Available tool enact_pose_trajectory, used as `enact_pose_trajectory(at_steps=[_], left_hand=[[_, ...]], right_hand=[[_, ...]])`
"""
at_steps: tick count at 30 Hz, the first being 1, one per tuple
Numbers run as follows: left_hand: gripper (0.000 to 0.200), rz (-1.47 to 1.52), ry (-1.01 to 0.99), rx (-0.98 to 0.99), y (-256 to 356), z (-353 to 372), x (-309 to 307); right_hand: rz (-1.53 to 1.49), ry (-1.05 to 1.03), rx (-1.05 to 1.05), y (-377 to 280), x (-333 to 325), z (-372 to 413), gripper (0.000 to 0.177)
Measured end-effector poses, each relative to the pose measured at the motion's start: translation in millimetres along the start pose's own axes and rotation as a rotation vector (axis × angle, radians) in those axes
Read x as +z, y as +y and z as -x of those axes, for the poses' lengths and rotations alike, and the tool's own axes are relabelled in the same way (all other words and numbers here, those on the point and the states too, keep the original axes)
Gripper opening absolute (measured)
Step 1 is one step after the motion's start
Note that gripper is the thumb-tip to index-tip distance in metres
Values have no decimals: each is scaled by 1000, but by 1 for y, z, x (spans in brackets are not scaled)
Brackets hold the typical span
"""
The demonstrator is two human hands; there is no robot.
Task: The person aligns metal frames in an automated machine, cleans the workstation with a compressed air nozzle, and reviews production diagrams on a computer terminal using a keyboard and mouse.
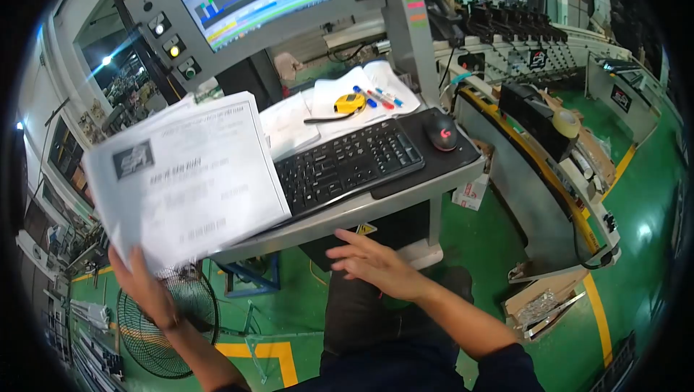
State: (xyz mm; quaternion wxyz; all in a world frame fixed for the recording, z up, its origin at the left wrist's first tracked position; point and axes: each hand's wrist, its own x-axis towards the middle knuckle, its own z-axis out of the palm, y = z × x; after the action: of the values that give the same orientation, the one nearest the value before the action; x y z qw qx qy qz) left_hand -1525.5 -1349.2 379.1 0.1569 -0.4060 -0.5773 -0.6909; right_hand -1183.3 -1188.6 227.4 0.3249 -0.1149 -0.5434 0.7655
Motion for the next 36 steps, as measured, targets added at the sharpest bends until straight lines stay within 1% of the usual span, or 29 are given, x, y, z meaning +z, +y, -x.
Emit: enact_pose_trajectory(at_steps=[1, 3, 4, 5, 6, 8, 9, 11, 12, 13, 15, 17, 19, 20, 21, 22, 23, 26, 30, 31, 34, 36], left_hand=[[49, -4, 71, -45, -4, 24, -17], [51, 11, 113, -153, -20, 75, -44], [53, 55, 99, -200, -37, 102, -58], [55, 82, 37, -279, -59, 128, -79], [55, 109, -23, -362, -69, 155, -89], [67, 48, -68, -538, -81, 204, -101], [76, 370, -40, -766, -94, 221, -109], [95, 1036, 67, -1181, -122, 258, -128], [117, 1077, 37, -1303, -146, 278, -131], [93, 1058, 198, -1424, -143, 280, -115], [80, 665, -301, -1162, -178, 311, -99], [68, 1008, -248, -1429, -204, 339, -75], [67, 1214, -227, -1550, -192, 340, -47], [66, 1320, -219, -1604, -192, 339, -42], [67, 1447, -188, -1539, -207, 349, -41], [68, 1572, -156, -1473, -215, 353, -37], [68, 1515, -234, -1428, -221, 355, -44], [67, 1422, -198, -1355, -249, 365, -52], [65, 1383, -156, -1385, -261, 368, -61], [65, 1377, -143, -1402, -263, 370, -63], [64, 1354, -122, -1455, -267, 368, -73], [63, 1328, -118, -1487, -268, 367, -79]], right_hand=[[-129, -26, 1, 11, 8, -8, 70], [-82, -36, -29, 27, 20, -19, 74], [-59, -40, -39, 35, 27, -22, 76], [-34, -17, -22, 29, 42, -16, 67], [24, 3, 81, 37, 43, -13, 61], [138, 35, 297, 56, 45, 0, 52], [226, 125, 265, 68, 48, 2, 42], [78, 155, 441, 100, 36, 11, 42], [4, 174, 519, 118, 30, 14, 42], [-84, 195, 501, 135, 30, 19, 42], [-118, 186, 498, 156, 37, 25, 43], [-123, 198, 507, 172, 42, 30, 43], [-117, 317, 500, 183, 40, 31, 41], [-113, 378, 490, 185, 36, 30, 41], [-84, 455, 509, 185, 29, 30, 37], [-105, 445, 428, 180, 23, 32, 38], [-74, 424, 405, 178, 16, 35, 38], [-38, 403, 420, 180, 9, 38, 40], [30, 356, 445, 195, 28, 22, 41], [94, 358, 453, 205, 32, 16, 43], [78, 337, 452, 219, 41, 2, 44], [216, 298, 497, 217, 39, -5, 45]])
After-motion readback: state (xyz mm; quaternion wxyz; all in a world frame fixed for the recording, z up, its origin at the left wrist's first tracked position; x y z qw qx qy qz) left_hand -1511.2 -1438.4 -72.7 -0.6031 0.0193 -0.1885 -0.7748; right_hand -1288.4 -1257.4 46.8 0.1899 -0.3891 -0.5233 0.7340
